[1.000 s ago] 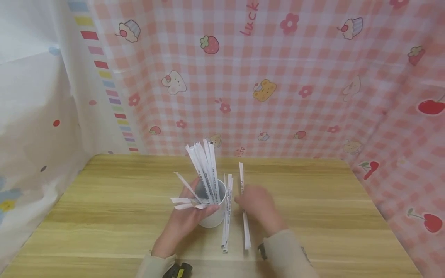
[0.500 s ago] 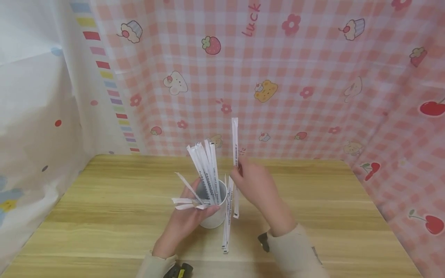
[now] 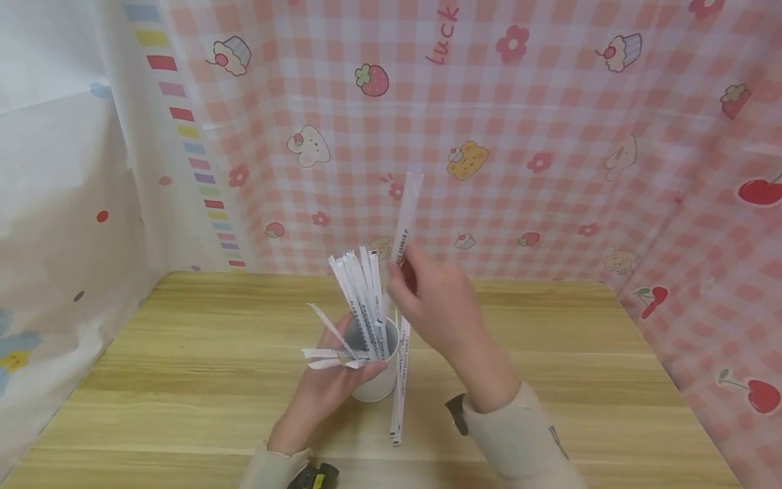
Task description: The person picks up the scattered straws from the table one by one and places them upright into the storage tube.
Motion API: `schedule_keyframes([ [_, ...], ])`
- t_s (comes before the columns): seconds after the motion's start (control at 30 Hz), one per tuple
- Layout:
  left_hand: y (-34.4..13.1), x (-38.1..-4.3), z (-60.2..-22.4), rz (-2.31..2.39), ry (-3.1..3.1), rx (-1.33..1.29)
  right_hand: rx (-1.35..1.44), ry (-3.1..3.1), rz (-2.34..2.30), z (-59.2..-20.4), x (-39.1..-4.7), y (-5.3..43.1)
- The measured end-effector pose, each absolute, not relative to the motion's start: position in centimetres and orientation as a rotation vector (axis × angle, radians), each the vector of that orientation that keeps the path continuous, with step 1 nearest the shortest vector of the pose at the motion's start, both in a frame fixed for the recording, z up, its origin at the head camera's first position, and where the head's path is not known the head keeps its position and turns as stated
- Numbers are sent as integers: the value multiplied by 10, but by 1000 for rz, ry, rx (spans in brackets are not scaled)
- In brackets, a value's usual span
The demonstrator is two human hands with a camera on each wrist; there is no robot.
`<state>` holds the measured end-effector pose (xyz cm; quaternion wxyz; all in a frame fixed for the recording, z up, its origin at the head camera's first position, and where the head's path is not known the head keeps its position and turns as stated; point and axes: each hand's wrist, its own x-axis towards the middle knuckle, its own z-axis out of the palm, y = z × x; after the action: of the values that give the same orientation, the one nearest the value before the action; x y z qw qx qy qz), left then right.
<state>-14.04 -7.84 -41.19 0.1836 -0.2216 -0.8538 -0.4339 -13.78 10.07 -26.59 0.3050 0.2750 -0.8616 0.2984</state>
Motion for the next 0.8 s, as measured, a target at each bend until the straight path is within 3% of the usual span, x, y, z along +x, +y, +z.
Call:
schedule_keyframes([
  [0.8,-78,-139,-411,-1205,-2436,-613,832,-2352,776,-293,-147,81],
])
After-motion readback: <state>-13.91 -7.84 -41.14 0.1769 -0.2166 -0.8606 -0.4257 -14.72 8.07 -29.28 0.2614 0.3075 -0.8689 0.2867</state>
